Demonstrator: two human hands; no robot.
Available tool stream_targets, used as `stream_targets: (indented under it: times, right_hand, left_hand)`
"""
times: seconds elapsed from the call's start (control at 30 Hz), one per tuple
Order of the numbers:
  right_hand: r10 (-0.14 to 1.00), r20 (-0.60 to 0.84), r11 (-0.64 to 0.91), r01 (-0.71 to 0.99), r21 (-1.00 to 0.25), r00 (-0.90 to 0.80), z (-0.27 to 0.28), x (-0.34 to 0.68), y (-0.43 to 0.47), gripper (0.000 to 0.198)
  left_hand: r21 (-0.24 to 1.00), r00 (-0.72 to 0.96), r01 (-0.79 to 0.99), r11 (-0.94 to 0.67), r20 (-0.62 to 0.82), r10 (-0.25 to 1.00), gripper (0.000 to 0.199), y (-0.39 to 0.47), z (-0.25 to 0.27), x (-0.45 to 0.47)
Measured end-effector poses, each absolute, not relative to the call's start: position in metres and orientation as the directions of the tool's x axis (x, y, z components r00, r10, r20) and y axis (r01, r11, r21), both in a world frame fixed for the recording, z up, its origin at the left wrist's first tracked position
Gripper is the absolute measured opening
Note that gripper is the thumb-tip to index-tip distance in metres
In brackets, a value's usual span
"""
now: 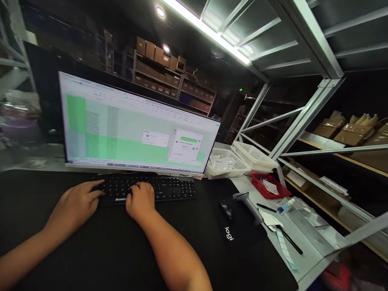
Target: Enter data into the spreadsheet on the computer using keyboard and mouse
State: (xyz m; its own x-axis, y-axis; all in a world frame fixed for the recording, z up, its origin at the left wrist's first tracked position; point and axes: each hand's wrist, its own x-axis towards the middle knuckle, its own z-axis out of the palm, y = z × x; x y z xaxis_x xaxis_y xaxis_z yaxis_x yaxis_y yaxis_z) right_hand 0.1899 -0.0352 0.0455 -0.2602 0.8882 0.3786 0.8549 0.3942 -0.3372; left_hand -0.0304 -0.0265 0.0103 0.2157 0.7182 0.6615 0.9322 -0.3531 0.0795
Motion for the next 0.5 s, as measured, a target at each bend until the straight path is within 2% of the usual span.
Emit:
stream_targets:
  times: [0.2,0.37,0.5]
  right_hand:
    - [0.898,0.360,0.374,0.869,-0.324,-0.252,0.049,0.194,-0.033,0.037]
    - [0.946,0.311,0.198,0.927,-0.319,-0.094,0.056,0.208,-0.024,0.040]
    - [0.954,0.297,0.063,0.944,-0.323,0.038,0.062,0.223,-0.016,0.040]
  left_hand:
    - [0.163,0.156,0.944,-0.286,0.543,0.825,0.058,-0.030,0.013,-0.027]
    - [0.226,0.136,0.940,-0.255,0.439,0.888,0.064,-0.031,0.017,-0.026]
    - [0.241,0.130,0.937,-0.252,0.430,0.894,0.064,-0.029,0.015,-0.028]
